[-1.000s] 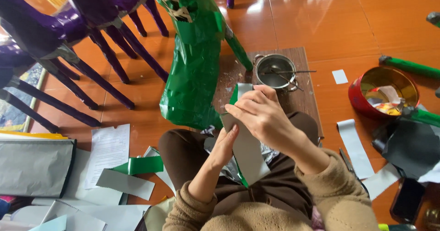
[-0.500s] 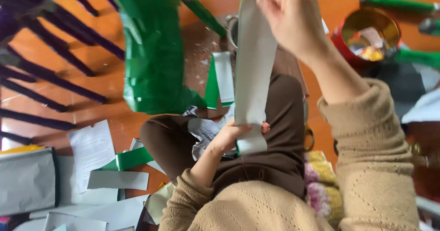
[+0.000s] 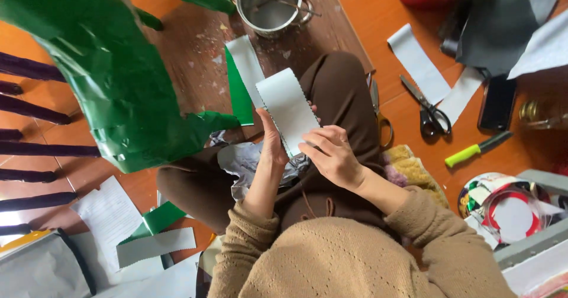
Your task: Decorating a horse sculpture by applying glue and colored foil.
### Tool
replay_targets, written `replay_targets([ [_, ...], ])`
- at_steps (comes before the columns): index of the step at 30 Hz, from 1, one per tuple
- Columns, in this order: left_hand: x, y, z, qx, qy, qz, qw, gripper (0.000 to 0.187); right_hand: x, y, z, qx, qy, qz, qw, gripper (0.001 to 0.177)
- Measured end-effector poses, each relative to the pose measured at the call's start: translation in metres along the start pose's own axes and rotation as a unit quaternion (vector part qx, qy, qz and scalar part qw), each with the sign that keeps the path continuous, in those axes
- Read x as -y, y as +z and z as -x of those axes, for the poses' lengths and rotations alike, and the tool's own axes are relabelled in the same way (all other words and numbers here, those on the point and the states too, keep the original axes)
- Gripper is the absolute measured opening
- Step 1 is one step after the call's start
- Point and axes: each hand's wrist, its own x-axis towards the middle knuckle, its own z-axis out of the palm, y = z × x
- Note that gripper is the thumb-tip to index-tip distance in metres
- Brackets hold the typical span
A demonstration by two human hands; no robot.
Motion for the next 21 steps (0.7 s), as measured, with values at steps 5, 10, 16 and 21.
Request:
replay_targets([
  [5, 0.005, -0.006, 0.002, 0.175, 0.019, -0.065, 0.982, 0.114, 0.001, 0.002, 0.009, -0.001, 0.012, 0.004, 1.000, 0.008],
  [10, -0.003, -0.020, -0.012, 0.160, 0.027, -0.086, 0.983, 0.093, -0.004, 0.007, 0.015, 0.017, 0.004, -0.008, 1.000, 0.010],
  [16, -0.015, -0.015, -0.016, 0.085, 0.020, -0.076, 0.993, 0.057, -0.010, -0.004, 0.021, 0.033, -0.005, -0.037, 0.999, 0.012],
  [21, -0.039, -0.030, -0.016, 0.026, 0.046, -0.060, 0.997, 0.052, -0.072, -0.050, 0.084, 0.129, 0.228, -0.059, 0.963, 0.023],
])
